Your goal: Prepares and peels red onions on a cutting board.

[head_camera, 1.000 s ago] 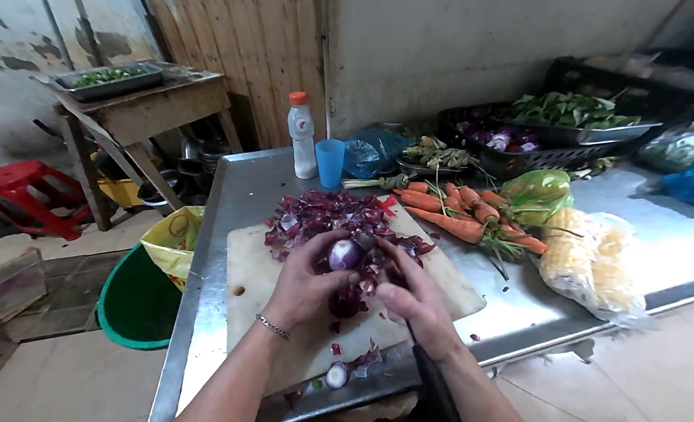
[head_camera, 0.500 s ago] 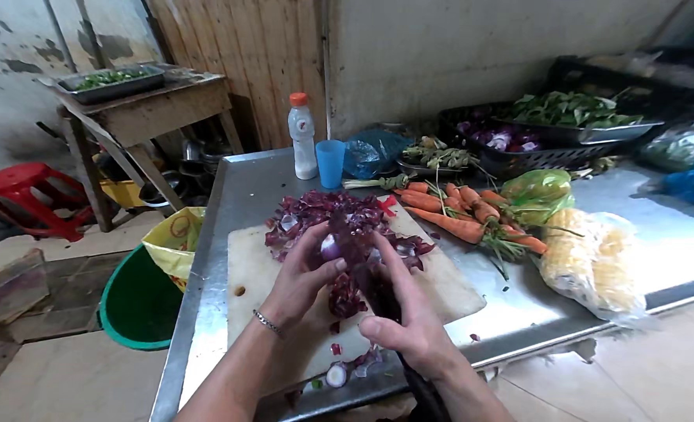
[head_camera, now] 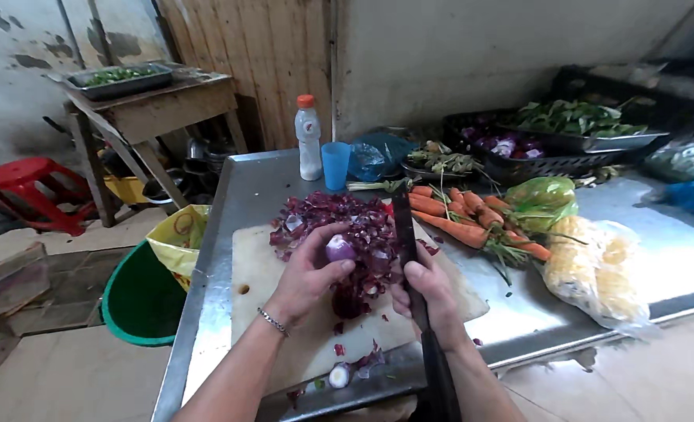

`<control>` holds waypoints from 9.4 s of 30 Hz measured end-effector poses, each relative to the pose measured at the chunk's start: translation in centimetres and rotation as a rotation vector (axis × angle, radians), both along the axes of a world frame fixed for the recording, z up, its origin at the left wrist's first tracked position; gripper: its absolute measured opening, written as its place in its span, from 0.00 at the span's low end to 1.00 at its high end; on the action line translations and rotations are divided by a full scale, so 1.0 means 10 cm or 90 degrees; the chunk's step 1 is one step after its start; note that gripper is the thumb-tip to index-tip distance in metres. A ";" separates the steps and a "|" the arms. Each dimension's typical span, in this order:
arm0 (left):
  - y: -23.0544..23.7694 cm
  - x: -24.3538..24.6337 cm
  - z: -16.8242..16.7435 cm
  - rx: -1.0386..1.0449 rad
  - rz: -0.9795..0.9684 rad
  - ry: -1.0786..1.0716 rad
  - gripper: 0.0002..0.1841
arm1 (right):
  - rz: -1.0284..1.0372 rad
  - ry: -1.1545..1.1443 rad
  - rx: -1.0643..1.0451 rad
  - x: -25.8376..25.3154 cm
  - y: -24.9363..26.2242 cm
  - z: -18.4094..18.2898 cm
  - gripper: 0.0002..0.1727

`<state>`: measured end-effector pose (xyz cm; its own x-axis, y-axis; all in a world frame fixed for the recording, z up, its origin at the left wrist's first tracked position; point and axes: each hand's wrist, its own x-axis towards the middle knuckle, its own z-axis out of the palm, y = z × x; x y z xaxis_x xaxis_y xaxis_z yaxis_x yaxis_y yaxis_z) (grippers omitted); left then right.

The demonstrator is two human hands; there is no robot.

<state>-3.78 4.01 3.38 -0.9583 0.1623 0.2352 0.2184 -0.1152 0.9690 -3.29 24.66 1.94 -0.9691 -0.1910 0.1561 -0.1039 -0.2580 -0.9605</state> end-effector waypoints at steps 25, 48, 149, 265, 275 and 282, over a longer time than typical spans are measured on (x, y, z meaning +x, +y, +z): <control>0.05 0.07 -0.01 -0.133 0.127 0.110 0.23 | -0.019 0.171 0.373 0.23 -0.19 0.05 0.58; 0.01 0.03 -0.02 0.007 -0.006 0.028 0.22 | 0.068 0.144 0.259 0.21 -0.18 0.07 0.64; 0.00 0.01 -0.04 -0.036 0.027 0.032 0.30 | -0.073 -0.024 0.043 0.02 0.03 0.02 0.41; 0.09 0.15 -0.03 0.049 -0.012 -0.080 0.16 | 0.010 0.133 0.333 0.25 -0.24 0.08 0.61; 0.11 0.00 -0.11 0.069 -0.031 -0.067 0.19 | 0.093 -0.043 -0.135 0.09 -0.13 -0.02 0.44; 0.08 -0.01 -0.13 0.067 -0.036 -0.050 0.21 | 0.006 0.049 0.117 0.22 -0.18 0.10 0.66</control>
